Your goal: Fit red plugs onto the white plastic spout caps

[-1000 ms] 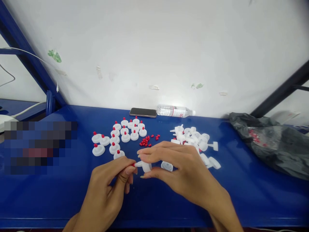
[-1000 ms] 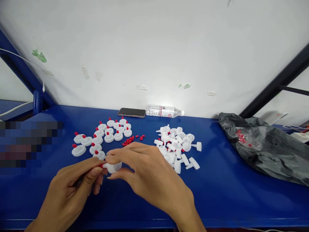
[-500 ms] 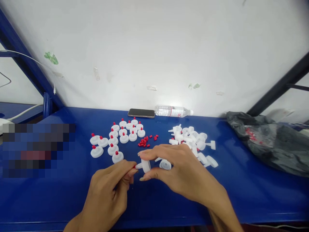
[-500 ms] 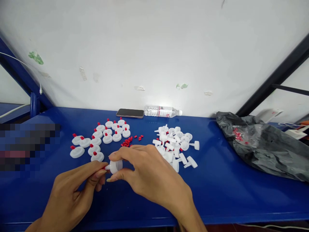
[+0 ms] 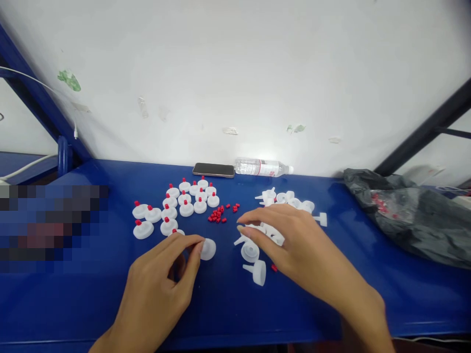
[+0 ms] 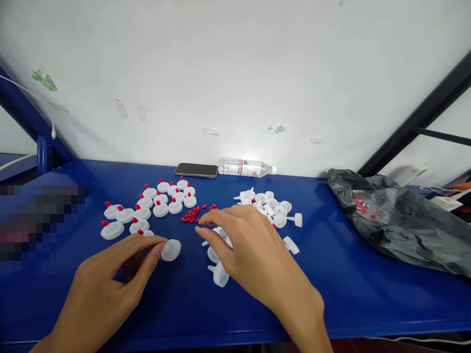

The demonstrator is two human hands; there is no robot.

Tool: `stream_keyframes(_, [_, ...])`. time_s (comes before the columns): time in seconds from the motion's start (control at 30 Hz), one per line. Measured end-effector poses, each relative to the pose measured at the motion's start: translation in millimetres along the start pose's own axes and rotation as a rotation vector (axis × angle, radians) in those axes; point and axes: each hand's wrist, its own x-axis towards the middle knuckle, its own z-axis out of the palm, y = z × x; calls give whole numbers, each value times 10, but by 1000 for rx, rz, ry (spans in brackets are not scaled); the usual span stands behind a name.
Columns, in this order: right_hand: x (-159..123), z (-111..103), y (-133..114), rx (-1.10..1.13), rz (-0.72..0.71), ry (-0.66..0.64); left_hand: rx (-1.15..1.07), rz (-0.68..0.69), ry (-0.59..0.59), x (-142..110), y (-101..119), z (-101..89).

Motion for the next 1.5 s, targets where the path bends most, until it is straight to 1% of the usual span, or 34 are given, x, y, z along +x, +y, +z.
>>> stream_keyframes(0.1, [-69, -94, 31, -70, 61, -46, 118, -15, -40, 13, -61, 33])
stream_keyframes(0.2, [-148, -131, 31, -115, 88, -106, 216, -67, -14, 32, -104, 39])
stream_keyframes(0.27, [-198, -120, 14, -136, 104, -142, 239, -76, 2, 37, -105, 35])
stream_keyframes(0.37, [-248, -72, -32, -209, 169, -190, 205, -17, 35, 22, -69, 34])
stream_keyframes(0.43, [-255, -39, -68, -258, 220, -238, 141, 87, 53, 3, -41, 46])
stream_keyframes(0.47, [-252, -26, -84, -273, 239, -266, 105, 156, 36, -6, -32, 57])
stream_keyframes(0.5, [-245, -15, -97, -281, 251, -292, 77, 228, -9, -15, -26, 71])
stream_keyframes(0.57, [-229, 4, -111, -284, 251, -322, 76, 341, -146, -27, -26, 102])
stream_keyframes(0.6, [-222, 12, -111, -288, 243, -324, 105, 367, -207, -30, -32, 118])
stream_keyframes(0.63, [-217, 21, -108, -294, 228, -322, 150, 372, -242, -30, -42, 131])
stream_keyframes(0.7, [-208, 37, -100, -307, 199, -316, 253, 316, -249, -25, -68, 146])
stream_keyframes(0.8, [-195, 51, -107, -315, 205, -351, 367, 154, -200, -10, -109, 140])
stream_keyframes(0.87, [-189, 51, -130, -315, 225, -392, 401, 77, -187, -2, -131, 130])
stream_keyframes(0.93, [-195, 45, -154, -317, 226, -411, 404, 46, -196, 1, -144, 125])
stream_keyframes(1.0, [-216, 28, -166, -301, 195, -386, 377, 42, -207, 4, -146, 124])
stream_keyframes(1.07, [-248, -3, -160, -260, 132, -320, 358, 34, -221, 18, -125, 117])
stream_keyframes(1.13, [-275, -55, -140, -201, 61, -235, 377, 2, -256, 57, -72, 96])
stream_keyframes(1.23, [-264, -169, -103, -127, -15, -74, 474, -51, -330, 176, 60, 54])
stream_keyframes(1.3, [-199, -261, -78, -90, -31, 33, 552, -63, -380, 290, 158, 43])
stream_keyframes(1.4, [-10, -402, -27, -83, -35, 157, 665, -56, -474, 460, 264, 75])
stream_keyframes(1.43, [71, -446, -4, -93, -35, 187, 701, -52, -498, 506, 286, 94])
stream_keyframes(1.5, [243, -524, 49, -116, -47, 210, 754, -49, -529, 575, 311, 136])
